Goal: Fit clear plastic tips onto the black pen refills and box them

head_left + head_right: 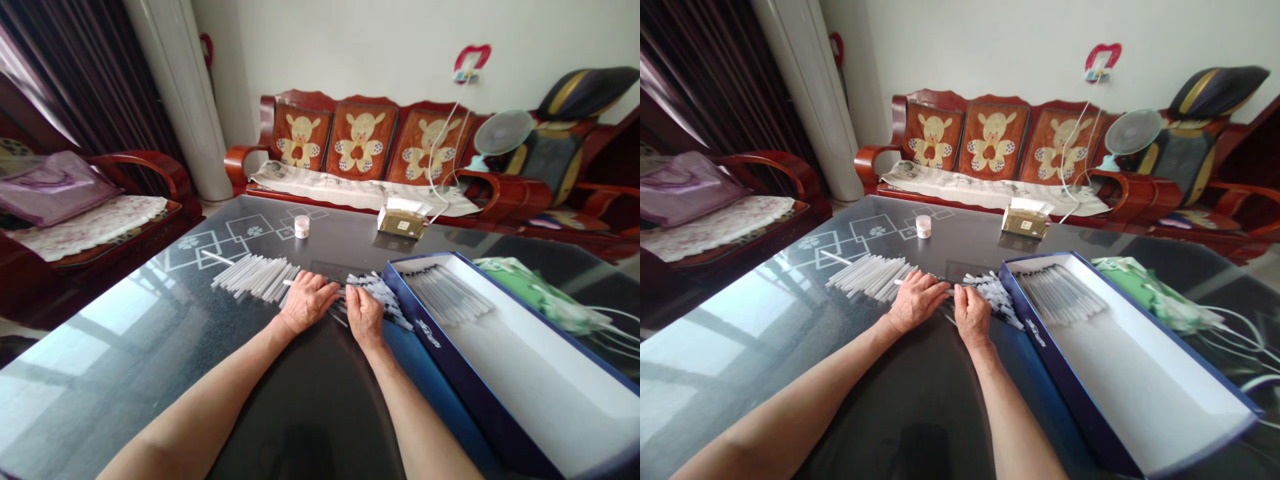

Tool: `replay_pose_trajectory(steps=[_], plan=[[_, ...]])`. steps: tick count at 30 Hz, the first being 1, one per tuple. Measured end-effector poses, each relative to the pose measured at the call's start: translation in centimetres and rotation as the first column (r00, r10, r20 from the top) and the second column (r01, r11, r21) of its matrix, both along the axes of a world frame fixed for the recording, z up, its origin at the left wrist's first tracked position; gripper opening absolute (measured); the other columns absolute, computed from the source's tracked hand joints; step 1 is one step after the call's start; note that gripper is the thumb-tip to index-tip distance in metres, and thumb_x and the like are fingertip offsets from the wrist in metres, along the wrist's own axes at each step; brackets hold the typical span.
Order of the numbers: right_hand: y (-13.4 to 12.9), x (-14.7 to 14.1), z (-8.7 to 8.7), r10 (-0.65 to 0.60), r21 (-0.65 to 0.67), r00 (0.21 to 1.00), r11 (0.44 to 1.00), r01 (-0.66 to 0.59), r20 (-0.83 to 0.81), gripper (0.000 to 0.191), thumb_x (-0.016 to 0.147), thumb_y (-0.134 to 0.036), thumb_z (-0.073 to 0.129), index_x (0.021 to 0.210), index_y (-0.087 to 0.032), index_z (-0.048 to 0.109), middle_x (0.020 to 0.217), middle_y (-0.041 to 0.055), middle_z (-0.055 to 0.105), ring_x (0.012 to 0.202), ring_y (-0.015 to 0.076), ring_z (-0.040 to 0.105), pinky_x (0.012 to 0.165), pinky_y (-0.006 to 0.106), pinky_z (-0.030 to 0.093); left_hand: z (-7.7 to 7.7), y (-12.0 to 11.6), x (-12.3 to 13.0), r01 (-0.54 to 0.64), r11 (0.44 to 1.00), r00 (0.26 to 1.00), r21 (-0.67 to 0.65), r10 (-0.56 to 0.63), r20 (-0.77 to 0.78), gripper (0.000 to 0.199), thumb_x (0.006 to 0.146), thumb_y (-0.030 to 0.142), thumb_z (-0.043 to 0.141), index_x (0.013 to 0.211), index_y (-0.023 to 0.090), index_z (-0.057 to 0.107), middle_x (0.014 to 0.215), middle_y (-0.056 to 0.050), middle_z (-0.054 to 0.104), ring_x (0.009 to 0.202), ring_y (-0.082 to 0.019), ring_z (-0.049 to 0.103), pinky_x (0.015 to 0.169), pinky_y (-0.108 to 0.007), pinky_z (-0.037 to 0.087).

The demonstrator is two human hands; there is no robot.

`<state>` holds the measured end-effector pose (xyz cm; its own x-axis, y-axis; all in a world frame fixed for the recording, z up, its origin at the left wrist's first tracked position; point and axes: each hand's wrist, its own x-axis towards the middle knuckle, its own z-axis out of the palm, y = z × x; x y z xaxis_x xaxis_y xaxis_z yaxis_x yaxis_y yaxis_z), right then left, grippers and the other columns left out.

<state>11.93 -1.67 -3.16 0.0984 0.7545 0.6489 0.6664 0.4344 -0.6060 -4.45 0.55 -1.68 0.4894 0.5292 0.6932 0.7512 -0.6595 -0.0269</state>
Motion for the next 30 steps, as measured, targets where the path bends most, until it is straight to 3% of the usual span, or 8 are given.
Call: replay_pose_trajectory(steps=[6,12,16,20,23,28,30], plan=[[-0.06,0.01,0.13,0.076,-0.056,0.997,0.995,-0.077,-0.023,0.030,0.095,-0.035,0.041,0.076,-0.019,0.058,0.069,0.0045,0.064,0.062,0.0157,0.058,0.060,0.027,0.043,0.27,-0.13,-0.09,-0.048,0.998,0.998,-0.035,0.047,-0.036,0.031,0.096,0.042,0.041,0.099,0.024,0.067,0.075,-0.003,0.056,0.072,-0.018,0.046,0.074,-0.034,0.032],[0.13,0.23,-0.20,0.206,-0.070,0.967,0.973,-0.218,-0.153,0.019,0.091,-0.032,0.048,0.094,-0.019,0.061,0.089,0.0067,0.068,0.081,0.0176,0.064,0.073,0.029,0.051,0.26,0.00,-0.32,-0.069,0.997,0.997,-0.039,0.068,-0.035,0.032,0.096,0.042,0.041,0.099,0.024,0.067,0.075,-0.003,0.056,0.072,-0.018,0.046,0.074,-0.034,0.032],[-0.01,0.13,-0.02,0.197,-0.055,0.968,0.977,-0.208,-0.156,0.025,0.087,-0.031,0.053,0.108,-0.019,0.059,0.099,0.0084,0.067,0.087,0.0187,0.064,0.069,0.029,0.052,0.32,0.09,-0.44,-0.073,0.996,0.997,-0.045,0.072,-0.027,0.032,0.096,0.041,0.040,0.098,0.024,0.067,0.075,-0.004,0.056,0.071,-0.018,0.046,0.074,-0.035,0.032],[0.21,0.22,0.08,0.086,-0.024,0.992,0.996,-0.089,-0.097,0.022,0.090,-0.035,0.049,0.091,-0.018,0.064,0.088,0.0084,0.066,0.080,0.0185,0.062,0.067,0.030,0.051,0.33,0.07,-0.40,-0.054,0.997,0.998,-0.056,0.052,-0.027,0.033,0.096,0.041,0.040,0.097,0.023,0.067,0.074,-0.004,0.056,0.071,-0.018,0.046,0.074,-0.035,0.032],[0.46,0.34,-0.05,0.107,-0.014,0.993,0.994,-0.108,-0.056,0.025,0.092,-0.033,0.046,0.082,-0.019,0.064,0.082,0.0073,0.065,0.079,0.0185,0.062,0.071,0.032,0.051,0.29,0.06,-0.35,-0.046,0.997,0.999,-0.060,0.044,-0.032,0.033,0.096,0.041,0.040,0.097,0.024,0.068,0.074,-0.004,0.056,0.071,-0.018,0.046,0.074,-0.035,0.033],[0.25,0.27,-0.22,0.186,-0.001,0.978,0.982,-0.186,-0.093,0.015,0.089,-0.027,0.049,0.095,-0.019,0.060,0.094,0.0079,0.063,0.088,0.0187,0.061,0.070,0.030,0.051,0.30,0.10,-0.40,-0.060,0.996,0.998,-0.071,0.058,-0.028,0.033,0.097,0.041,0.039,0.097,0.023,0.068,0.075,-0.004,0.056,0.071,-0.018,0.046,0.074,-0.034,0.033],[0.13,0.23,-0.25,0.182,-0.008,0.979,0.983,-0.183,-0.091,0.020,0.086,-0.027,0.053,0.104,-0.019,0.058,0.100,0.0085,0.063,0.091,0.0195,0.060,0.072,0.031,0.052,0.31,0.12,-0.42,-0.061,0.996,0.998,-0.069,0.060,-0.025,0.033,0.097,0.041,0.039,0.097,0.023,0.068,0.074,-0.004,0.055,0.071,-0.018,0.046,0.074,-0.034,0.032]])
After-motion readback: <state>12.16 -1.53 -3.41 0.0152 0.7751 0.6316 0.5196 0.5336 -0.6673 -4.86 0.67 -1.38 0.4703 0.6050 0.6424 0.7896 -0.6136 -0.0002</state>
